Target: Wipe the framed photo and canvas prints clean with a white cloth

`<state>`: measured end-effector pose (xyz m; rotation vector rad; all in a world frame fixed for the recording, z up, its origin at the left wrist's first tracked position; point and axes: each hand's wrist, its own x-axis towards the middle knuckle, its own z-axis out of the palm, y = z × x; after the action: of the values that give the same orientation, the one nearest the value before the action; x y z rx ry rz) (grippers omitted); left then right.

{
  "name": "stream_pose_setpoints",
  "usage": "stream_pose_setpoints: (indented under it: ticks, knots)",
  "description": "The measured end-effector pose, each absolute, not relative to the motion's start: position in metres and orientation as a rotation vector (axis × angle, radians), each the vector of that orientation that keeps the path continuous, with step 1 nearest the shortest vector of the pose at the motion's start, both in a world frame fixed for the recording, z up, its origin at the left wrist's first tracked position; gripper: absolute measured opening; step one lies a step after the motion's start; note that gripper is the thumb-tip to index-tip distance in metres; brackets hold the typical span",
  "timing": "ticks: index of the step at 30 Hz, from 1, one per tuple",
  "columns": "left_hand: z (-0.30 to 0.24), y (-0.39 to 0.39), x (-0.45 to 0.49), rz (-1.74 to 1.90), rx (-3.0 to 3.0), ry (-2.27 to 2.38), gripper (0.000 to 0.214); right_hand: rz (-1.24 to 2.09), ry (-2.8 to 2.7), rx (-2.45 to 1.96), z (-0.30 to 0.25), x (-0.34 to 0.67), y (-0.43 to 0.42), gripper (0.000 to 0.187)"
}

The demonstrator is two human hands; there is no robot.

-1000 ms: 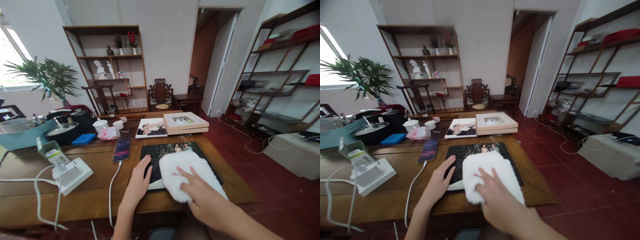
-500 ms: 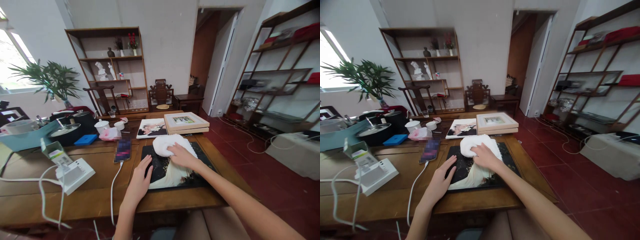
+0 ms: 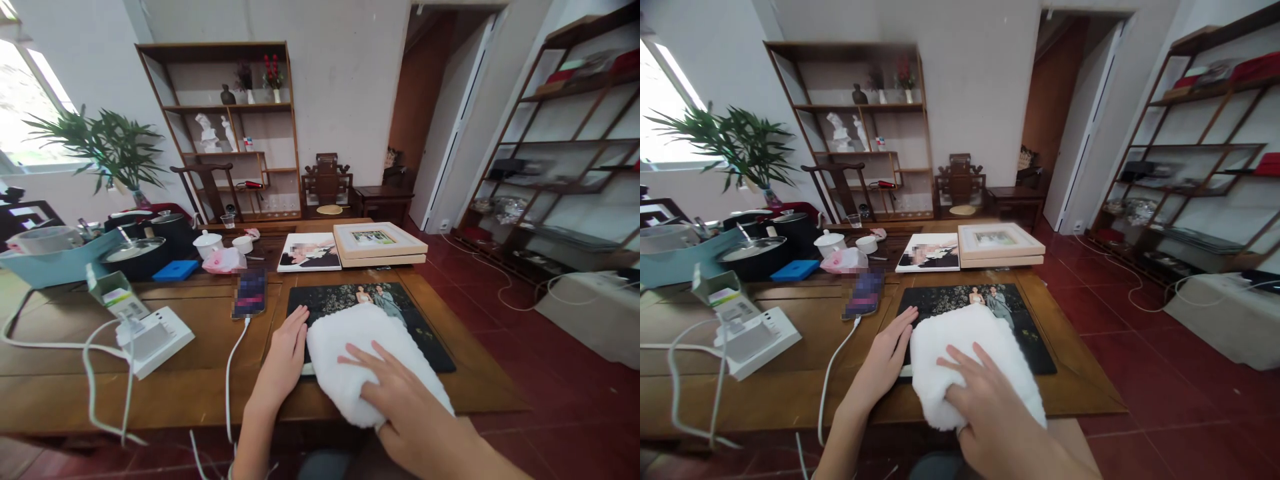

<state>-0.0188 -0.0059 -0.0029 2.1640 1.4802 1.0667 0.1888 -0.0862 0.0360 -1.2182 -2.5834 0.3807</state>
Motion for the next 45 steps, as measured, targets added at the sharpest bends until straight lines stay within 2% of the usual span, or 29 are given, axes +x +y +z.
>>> stream_pose_setpoints:
  ticks: [3,10,12,18,21,26,32,37,45]
  knots:
    - [-0.004,-0.006,-0.019,1.101,2.157,1.465,0.036,0.332,-2.51,-1.377,0.036,0.209,-0.069,0.051]
    - [-0.002,-0.008,-0.018,1.125,2.138,1.454,0.036,0.003,-2.243,-1.811,0.035,0.211,-0.013,0.041]
    - [-0.001,-0.009,-0.018,1.124,2.122,1.45,0.038,0.018,-2.276,-1.766,0.036,0.197,-0.012,0.041]
    - [0.002,-0.012,-0.018,1.143,2.083,1.447,0.044,0.327,-2.631,-1.059,0.043,0.167,-0.048,0.045]
    - [0.003,-0.012,-0.018,1.176,2.093,1.429,0.043,0.437,-2.672,-0.902,0.047,0.175,-0.064,0.048]
    - [0.002,-0.012,-0.018,1.118,2.152,1.424,0.039,0.507,-2.595,-1.123,0.044,0.206,-0.071,0.047]
    - [0.001,-0.01,-0.018,1.081,2.221,1.461,0.035,0.325,-2.386,-1.563,0.039,0.221,-0.028,0.036]
    - [-0.001,-0.01,-0.019,1.104,2.239,1.446,0.035,0.272,-2.414,-1.504,0.05,0.189,0.029,0.028]
    - [0.003,-0.011,-0.017,1.09,2.242,1.458,0.034,0.304,-2.506,-1.273,0.056,0.13,0.064,0.03]
